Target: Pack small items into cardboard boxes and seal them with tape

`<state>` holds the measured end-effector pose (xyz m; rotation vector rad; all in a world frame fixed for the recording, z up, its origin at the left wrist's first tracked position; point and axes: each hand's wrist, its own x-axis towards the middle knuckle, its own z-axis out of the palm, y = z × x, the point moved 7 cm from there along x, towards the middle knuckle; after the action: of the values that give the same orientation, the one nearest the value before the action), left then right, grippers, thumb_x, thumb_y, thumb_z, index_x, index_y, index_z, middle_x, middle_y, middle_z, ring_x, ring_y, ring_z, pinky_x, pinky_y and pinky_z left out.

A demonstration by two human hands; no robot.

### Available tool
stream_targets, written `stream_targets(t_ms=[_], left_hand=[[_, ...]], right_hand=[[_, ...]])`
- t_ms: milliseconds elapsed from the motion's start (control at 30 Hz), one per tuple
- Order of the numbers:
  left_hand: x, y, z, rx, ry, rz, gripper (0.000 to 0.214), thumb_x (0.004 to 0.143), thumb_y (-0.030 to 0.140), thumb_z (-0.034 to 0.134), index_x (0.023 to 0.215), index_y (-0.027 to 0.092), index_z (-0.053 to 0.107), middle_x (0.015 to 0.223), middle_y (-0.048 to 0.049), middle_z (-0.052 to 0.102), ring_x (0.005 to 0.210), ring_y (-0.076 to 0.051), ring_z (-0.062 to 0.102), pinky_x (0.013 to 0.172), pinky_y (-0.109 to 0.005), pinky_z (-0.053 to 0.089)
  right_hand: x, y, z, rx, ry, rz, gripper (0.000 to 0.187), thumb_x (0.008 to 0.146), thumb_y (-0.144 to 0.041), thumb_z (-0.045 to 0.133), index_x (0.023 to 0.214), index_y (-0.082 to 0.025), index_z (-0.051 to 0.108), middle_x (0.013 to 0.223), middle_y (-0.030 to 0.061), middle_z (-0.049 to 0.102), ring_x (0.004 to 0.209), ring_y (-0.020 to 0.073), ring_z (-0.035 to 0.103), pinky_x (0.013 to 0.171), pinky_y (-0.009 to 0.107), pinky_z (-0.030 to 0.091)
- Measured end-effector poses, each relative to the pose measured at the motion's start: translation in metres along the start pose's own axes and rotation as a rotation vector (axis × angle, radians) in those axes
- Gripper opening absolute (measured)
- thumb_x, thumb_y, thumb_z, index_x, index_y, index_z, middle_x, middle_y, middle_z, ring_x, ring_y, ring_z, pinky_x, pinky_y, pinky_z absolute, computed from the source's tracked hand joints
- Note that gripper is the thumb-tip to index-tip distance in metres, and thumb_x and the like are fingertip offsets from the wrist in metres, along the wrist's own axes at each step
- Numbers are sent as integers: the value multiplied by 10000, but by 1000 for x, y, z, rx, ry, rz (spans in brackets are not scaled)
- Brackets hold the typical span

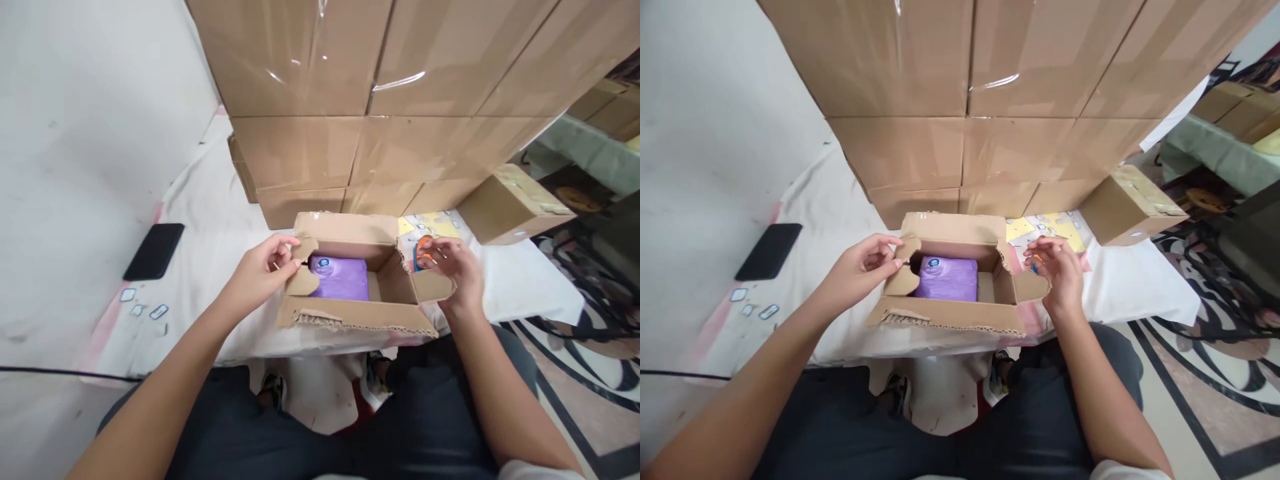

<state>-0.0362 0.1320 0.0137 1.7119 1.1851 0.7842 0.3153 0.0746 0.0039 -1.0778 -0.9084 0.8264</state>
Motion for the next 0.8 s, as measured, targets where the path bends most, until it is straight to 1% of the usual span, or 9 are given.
stream_targets(t_ms=[100, 167, 267, 333, 400, 500, 633, 700, 800], left_hand=[[2, -5, 3, 22, 7, 13, 294, 862, 302, 643, 1139, 258, 556, 787, 52, 410, 659, -96, 442, 618, -245, 379], [3, -9, 4, -11, 5, 16, 367, 856, 290, 656, 1195, 263, 518, 787, 55, 390, 666, -96, 437, 619, -240, 378], [4, -12, 5, -29, -11, 12, 431, 853, 290, 666, 1246, 260, 491, 786, 57, 384, 683, -101, 442, 629, -240, 383], [4, -12, 6, -14, -24, 15, 420, 865, 299, 655, 1251, 254, 494, 784, 55, 378, 693, -104, 442, 633, -242, 383], [4, -12, 5, 3, -22, 22, 427, 879, 309, 641, 1274, 257, 489, 790, 53, 377, 702, -106, 444, 637, -245, 383], [3, -14, 6, 20, -22, 17, 471, 884, 321, 635, 1327, 268, 483, 809, 48, 388, 712, -105, 450, 651, -250, 387], [4, -20, 6, -50, 3, -32, 628, 855, 331, 662, 1422, 255, 401, 798, 56, 401, 687, -103, 449, 648, -254, 389], [5, -21, 7, -96, 1, -56, 659, 828, 330, 684, 1422, 231, 417, 784, 58, 404, 680, -102, 450, 647, -253, 387], [5, -19, 9, -162, -25, -93, 674, 794, 318, 715, 1412, 221, 463, 725, 73, 375, 637, -93, 422, 633, -244, 365]], right_hand=[[-4, 15, 1, -23, -84, 97, 219, 862, -467, 636, 910, -255, 660, 921, 39, 673, 789, 202, 662, 687, 354, 568], [-12, 22, 10, -106, -201, 104, 339, 859, -548, 622, 1077, -291, 655, 1101, 56, 668, 974, 239, 663, 824, 405, 576], [-24, 28, 23, -292, -310, 58, 641, 862, -712, 535, 1381, -337, 500, 1414, 55, 534, 1329, 290, 501, 1084, 482, 465], [-30, 29, 31, -382, -350, 28, 730, 864, -730, 536, 1467, -343, 391, 1520, 54, 438, 1421, 304, 405, 1157, 509, 389], [-34, 31, 37, -404, -383, 50, 736, 876, -662, 595, 1492, -352, 337, 1533, 66, 427, 1402, 308, 434, 1147, 519, 401], [-34, 32, 40, -365, -371, 92, 722, 875, -588, 651, 1487, -370, 336, 1491, 73, 476, 1333, 300, 514, 1113, 518, 441], [-33, 31, 39, -275, -309, 103, 590, 913, -577, 591, 1442, -377, 424, 1525, 34, 470, 1423, 291, 436, 1181, 519, 378], [-34, 35, 39, -244, -302, 152, 521, 925, -526, 588, 1409, -376, 469, 1522, 9, 486, 1447, 287, 410, 1190, 522, 373], [-33, 37, 39, -247, -290, 149, 538, 882, -466, 666, 1385, -372, 499, 1502, -2, 512, 1442, 285, 419, 1203, 521, 356]])
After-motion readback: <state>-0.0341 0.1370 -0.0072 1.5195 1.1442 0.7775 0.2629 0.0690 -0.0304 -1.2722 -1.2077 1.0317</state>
